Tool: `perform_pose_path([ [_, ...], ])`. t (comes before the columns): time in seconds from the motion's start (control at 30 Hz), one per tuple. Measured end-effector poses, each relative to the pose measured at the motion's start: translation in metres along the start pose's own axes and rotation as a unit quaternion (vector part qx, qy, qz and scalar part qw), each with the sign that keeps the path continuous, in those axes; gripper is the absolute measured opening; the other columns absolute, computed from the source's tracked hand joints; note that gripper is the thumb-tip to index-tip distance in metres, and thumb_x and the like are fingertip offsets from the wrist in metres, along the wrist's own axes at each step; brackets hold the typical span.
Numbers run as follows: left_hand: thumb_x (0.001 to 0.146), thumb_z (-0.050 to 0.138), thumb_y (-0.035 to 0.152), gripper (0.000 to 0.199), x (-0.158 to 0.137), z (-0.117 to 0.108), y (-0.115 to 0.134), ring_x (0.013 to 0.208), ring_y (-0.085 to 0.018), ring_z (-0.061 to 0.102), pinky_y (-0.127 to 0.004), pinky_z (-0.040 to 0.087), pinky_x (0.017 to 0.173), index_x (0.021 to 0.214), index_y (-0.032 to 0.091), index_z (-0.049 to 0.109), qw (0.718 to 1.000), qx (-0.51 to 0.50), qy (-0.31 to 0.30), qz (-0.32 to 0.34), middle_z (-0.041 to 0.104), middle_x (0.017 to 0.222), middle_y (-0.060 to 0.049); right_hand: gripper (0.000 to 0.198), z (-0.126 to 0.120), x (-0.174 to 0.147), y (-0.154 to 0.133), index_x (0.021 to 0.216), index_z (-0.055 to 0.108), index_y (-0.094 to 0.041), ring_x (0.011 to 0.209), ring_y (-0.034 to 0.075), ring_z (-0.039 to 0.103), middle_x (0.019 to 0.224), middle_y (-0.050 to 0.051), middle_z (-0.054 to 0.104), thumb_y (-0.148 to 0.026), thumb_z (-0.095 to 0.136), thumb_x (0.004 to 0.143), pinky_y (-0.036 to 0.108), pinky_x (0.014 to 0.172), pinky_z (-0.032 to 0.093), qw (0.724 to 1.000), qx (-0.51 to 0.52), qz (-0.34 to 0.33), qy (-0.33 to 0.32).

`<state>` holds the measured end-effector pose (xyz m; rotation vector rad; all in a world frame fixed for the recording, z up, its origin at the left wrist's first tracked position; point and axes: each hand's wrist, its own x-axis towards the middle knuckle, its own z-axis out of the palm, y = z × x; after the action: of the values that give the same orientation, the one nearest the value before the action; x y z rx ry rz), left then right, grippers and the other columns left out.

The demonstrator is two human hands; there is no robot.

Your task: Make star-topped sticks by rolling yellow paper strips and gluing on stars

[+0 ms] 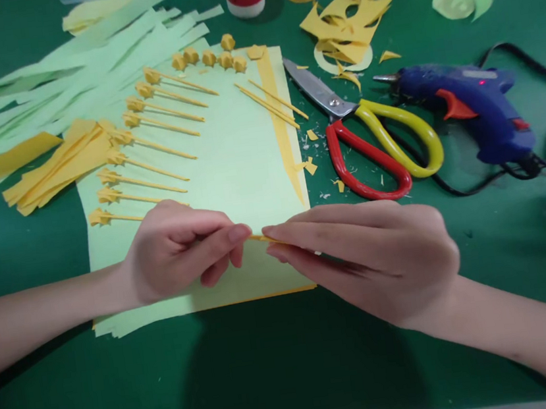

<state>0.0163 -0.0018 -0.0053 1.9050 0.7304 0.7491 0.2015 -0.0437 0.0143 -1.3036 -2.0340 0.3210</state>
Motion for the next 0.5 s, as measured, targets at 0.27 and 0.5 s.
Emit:
perform_pose_path([
  [0.27,0.089,0.040,0.028,0.039,0.0015,-0.0042,0.0017,0.033,-0.004,0.046,-0.011,0.038,0.038,0.059,0.014,0.058,0.993,-0.077,-0.057,-0.065,0.050,0.038,0.005,0.028,0.0009,-0.0049,0.0053,0.089,0.068,-0.035,0.049,0.008,0.060,0.066,-0.008,0.066,-0.012,0.062,0.075,0.020,0.040,0.052,0.951,0.271,0.142,-0.038],
  [0.5,0.085,0.046,0.024,0.031,0.0032,-0.0065,0.0030,0.037,-0.004,0.048,-0.012,0.039,0.038,0.055,0.016,0.052,0.983,-0.145,-0.038,-0.105,0.052,0.044,0.005,0.021,-0.0007,-0.0006,0.0083,0.079,0.072,-0.031,0.046,0.010,0.058,0.060,-0.004,0.064,-0.012,0.063,0.074,0.021,0.036,0.048,0.926,0.315,0.207,0.001],
])
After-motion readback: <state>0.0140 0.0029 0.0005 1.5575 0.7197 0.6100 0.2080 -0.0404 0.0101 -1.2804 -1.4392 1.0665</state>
